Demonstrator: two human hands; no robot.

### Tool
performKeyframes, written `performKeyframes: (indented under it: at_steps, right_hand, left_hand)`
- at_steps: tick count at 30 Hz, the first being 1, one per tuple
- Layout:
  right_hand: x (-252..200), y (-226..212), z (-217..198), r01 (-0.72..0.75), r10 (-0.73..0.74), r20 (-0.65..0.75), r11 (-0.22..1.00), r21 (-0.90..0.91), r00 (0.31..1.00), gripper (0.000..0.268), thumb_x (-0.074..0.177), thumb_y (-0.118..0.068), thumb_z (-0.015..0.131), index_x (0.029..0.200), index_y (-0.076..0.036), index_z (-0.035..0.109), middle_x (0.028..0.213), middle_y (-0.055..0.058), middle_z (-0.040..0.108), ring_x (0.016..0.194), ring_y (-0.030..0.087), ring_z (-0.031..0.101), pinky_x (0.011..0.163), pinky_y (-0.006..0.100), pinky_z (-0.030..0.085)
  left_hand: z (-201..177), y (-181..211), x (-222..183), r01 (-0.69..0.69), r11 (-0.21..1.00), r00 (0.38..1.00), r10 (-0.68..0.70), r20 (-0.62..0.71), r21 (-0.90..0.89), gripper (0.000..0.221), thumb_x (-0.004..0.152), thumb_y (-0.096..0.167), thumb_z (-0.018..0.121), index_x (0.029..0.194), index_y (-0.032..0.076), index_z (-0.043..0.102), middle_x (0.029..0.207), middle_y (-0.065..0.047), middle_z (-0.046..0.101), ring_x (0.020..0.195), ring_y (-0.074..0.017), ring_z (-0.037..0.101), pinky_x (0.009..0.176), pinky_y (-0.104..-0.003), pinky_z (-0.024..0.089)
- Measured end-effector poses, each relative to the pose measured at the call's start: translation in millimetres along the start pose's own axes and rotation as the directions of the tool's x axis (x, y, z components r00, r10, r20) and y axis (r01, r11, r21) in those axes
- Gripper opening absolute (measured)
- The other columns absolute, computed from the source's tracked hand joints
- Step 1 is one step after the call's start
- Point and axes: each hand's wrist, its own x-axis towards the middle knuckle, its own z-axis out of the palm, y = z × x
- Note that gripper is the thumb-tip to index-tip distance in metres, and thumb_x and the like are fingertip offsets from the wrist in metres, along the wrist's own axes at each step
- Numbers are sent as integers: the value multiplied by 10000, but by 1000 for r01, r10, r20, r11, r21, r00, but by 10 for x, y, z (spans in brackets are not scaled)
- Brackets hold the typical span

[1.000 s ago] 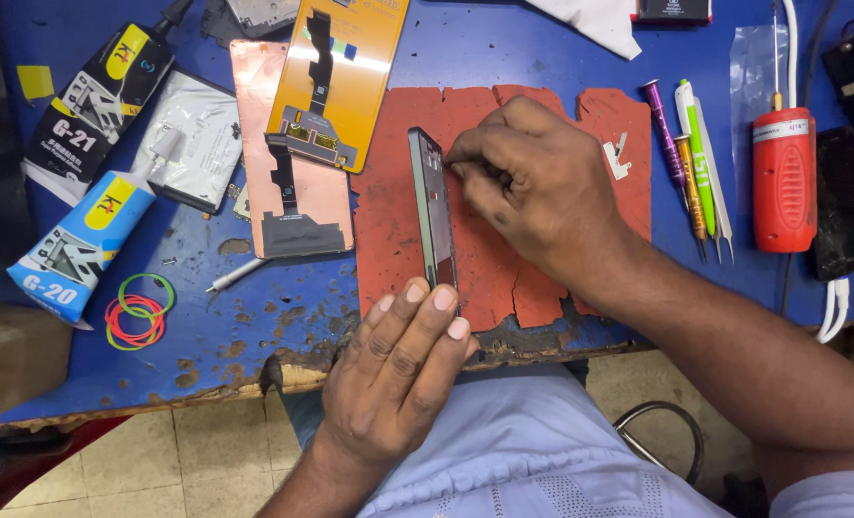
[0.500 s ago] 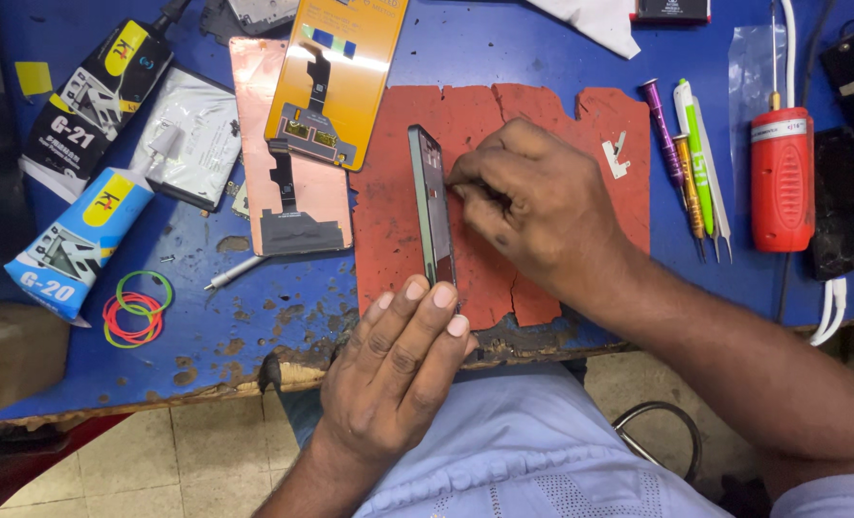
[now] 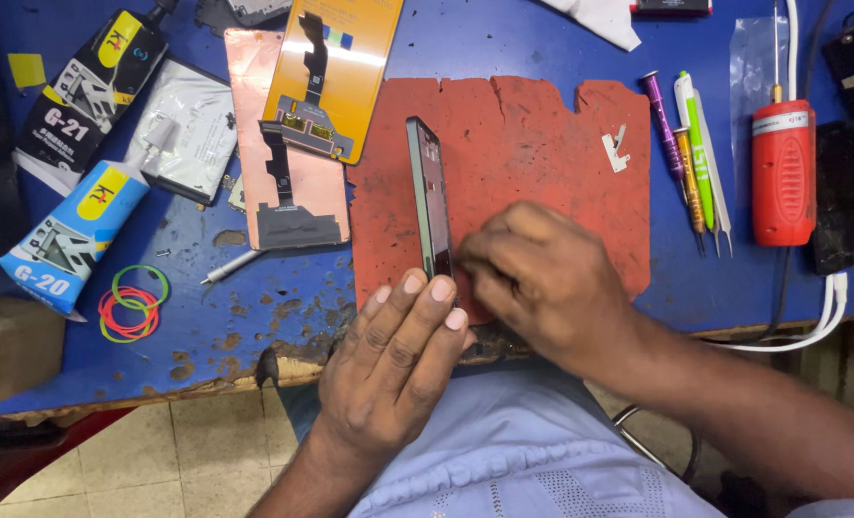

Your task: The person uses a screwdriver to remove screws from a phone frame, handles small internal components by hand, and uses a purple brush to clean the internal parts of the device on a repair bench.

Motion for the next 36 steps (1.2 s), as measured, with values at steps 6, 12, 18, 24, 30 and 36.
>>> performKeyframes:
  at_steps: [6,12,18,24,30,36]
  right_hand:
    - [-296,-150,-8,-46,36,102,994,102,994,185,827,-41,757,1000,-17,697,941,103,664,860,273,684,733,372,562]
    - [-384,58,-200,-125,125,-3,991,44,992,320,802,50,704,1108,-37,744,992,89,698,853,254,692,734,354,567]
    - [-523,213,-299,152,-154,-33,986,-62,988,369,826,-2,740,1188,-71,721,1140,87,719,1008,280,683,865,366,562]
    - [-442,197,-523,45,-78,-175,981,-189,981,663,730,-262,864,1311,-56,620,1245,128,654,1185,338,627,1003,438,508]
    - [-176,153,-488,123,-133,214,991,61,968,1067,616,-334,841,1536,-42,387,1464,182,551,1338,370,547,1109,467,399]
    - [-171,200,-254,-17,-8,332,997,72,943,1110,549,-335,881,1549,-104,459,1347,137,616,1237,291,625,1025,394,476]
  left_hand:
    - [26,-8,-39,0,1000,1000,0,-11,-28,364,1011,157,765,1293,28,575,1372,-180,642,1295,-370,631,1086,-491,528]
    - [-3,40,78,83,981,987,-105,-121,-173,692,821,174,926,1327,34,476,1383,-275,565,1305,-467,587,1104,-551,512]
    - [-101,41,189,168,703,879,-424,-218,-691,867,868,265,882,1516,97,331,1568,-280,419,1401,-359,552,1120,-456,564]
    - [-144,92,189,184,274,814,-580,-9,-944,940,969,478,797,1622,41,281,1541,-216,446,1354,-276,506,1209,-410,466]
    - [-193,187,71,179,-70,864,-466,191,-981,959,973,423,785,1624,46,192,1631,-204,384,1526,-295,435,1293,-450,395]
    - [-533,37,-118,169,173,904,-419,83,-970,872,1043,422,719,1662,64,219,1655,-190,378,1527,-279,444,1284,-427,401]
